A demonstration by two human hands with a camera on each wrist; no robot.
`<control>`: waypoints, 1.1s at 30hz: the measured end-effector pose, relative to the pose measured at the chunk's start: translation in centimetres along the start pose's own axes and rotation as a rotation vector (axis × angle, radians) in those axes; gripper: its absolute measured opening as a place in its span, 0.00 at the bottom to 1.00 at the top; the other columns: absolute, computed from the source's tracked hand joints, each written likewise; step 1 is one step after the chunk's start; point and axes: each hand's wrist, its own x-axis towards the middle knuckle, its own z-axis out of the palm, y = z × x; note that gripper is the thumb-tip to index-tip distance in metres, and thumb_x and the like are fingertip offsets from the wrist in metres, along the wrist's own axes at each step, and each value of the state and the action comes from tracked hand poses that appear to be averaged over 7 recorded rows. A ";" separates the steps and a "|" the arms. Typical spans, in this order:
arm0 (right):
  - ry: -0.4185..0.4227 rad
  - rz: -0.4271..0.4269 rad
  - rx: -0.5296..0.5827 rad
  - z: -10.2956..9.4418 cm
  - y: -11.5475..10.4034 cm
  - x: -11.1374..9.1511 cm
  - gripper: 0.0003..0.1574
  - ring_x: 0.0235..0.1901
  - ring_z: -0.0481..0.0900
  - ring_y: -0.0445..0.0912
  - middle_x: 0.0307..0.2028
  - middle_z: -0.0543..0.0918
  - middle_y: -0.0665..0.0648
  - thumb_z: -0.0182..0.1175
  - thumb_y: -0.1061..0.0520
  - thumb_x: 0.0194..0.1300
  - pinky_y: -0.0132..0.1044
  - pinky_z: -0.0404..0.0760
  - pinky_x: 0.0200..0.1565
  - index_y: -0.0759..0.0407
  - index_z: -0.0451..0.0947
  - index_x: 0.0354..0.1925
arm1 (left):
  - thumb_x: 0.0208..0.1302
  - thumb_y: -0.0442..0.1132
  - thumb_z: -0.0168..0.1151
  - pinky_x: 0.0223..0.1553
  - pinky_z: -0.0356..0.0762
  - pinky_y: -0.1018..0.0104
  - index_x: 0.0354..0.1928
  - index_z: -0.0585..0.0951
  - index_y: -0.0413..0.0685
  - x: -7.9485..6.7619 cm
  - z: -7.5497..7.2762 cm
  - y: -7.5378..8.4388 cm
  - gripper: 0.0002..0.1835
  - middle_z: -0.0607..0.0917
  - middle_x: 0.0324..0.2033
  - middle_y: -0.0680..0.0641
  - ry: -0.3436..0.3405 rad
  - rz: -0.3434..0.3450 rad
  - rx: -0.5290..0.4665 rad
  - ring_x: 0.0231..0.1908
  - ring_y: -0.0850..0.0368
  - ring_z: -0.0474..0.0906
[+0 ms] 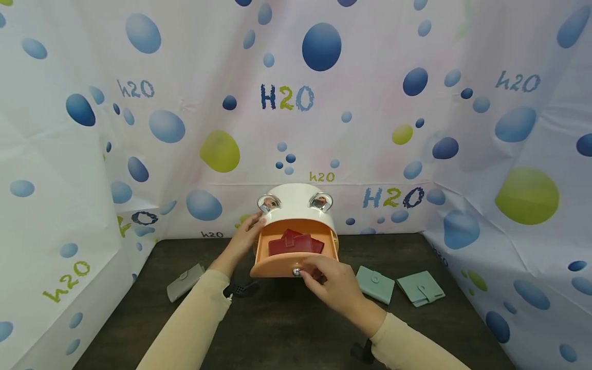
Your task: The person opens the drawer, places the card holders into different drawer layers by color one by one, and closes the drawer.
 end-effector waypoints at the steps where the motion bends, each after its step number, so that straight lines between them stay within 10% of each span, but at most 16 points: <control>1: 0.002 -0.005 -0.001 0.2 0.0 -0.1 0.20 0.23 0.77 0.38 0.32 0.84 0.47 0.74 0.63 0.53 0.30 0.79 0.24 0.55 0.82 0.46 | 0.74 0.55 0.55 0.62 0.70 0.40 0.76 0.63 0.46 0.0 0.0 0.0 0.35 0.65 0.71 0.34 0.000 -0.001 -0.003 0.68 0.36 0.65; 33: -0.017 -0.023 -0.023 2.4 0.5 -0.1 0.20 0.28 0.83 0.35 0.34 0.86 0.47 0.77 0.64 0.49 0.24 0.82 0.31 0.55 0.82 0.41 | 0.74 0.58 0.54 0.66 0.64 0.38 0.77 0.61 0.48 0.2 -0.2 -0.1 0.37 0.62 0.73 0.35 -0.023 -0.026 -0.017 0.71 0.36 0.60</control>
